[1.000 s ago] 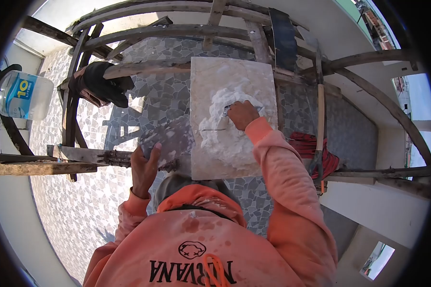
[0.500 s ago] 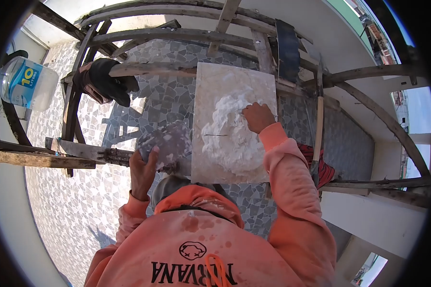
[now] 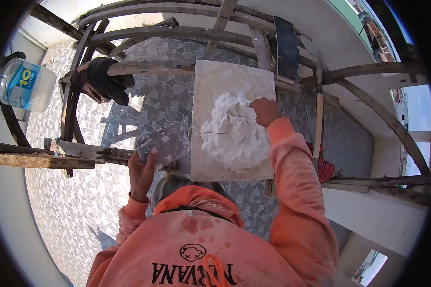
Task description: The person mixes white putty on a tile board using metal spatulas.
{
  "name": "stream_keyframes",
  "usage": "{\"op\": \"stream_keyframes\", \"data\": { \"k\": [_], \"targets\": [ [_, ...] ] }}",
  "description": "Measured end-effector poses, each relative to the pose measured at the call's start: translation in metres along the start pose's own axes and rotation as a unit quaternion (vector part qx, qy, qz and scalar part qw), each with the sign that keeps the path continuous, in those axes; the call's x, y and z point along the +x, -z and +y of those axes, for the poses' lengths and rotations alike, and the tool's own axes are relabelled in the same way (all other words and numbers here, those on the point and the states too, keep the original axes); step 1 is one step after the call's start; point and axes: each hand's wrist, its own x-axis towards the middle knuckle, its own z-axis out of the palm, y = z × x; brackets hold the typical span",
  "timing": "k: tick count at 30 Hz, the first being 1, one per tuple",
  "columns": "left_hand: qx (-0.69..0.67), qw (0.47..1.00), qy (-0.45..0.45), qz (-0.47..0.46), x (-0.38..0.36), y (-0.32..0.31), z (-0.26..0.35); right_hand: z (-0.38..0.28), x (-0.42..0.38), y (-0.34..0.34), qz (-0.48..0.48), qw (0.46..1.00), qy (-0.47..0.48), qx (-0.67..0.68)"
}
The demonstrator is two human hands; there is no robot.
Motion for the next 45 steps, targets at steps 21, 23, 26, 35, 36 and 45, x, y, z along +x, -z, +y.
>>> {"op": "stream_keyframes", "data": {
  "k": [21, 23, 26, 35, 36, 45],
  "targets": [
    [-0.006, 0.999, -0.045, 0.017, 0.002, 0.004, -0.007, 0.011, -0.042, -0.014, -0.064, 0.978, -0.133, 0.149],
    [0.000, 0.999, -0.050, 0.011, 0.003, 0.000, -0.006, 0.014, -0.041, -0.061, -0.055, 0.980, -0.127, 0.143],
    [0.005, 0.999, -0.038, -0.004, 0.002, 0.001, -0.004, 0.013, -0.034, -0.095, -0.040, 0.982, -0.107, 0.151],
    [0.016, 0.997, -0.066, -0.025, 0.005, -0.012, 0.018, -0.012, -0.048, -0.090, -0.096, 0.977, -0.118, 0.148],
    [0.016, 0.997, -0.065, -0.026, 0.003, -0.010, 0.018, -0.013, -0.051, -0.092, -0.092, 0.980, -0.109, 0.140],
    [0.016, 0.999, -0.032, -0.017, -0.003, -0.002, 0.006, 0.029, -0.039, -0.052, 0.016, 0.984, -0.118, 0.133]
  ]
}}
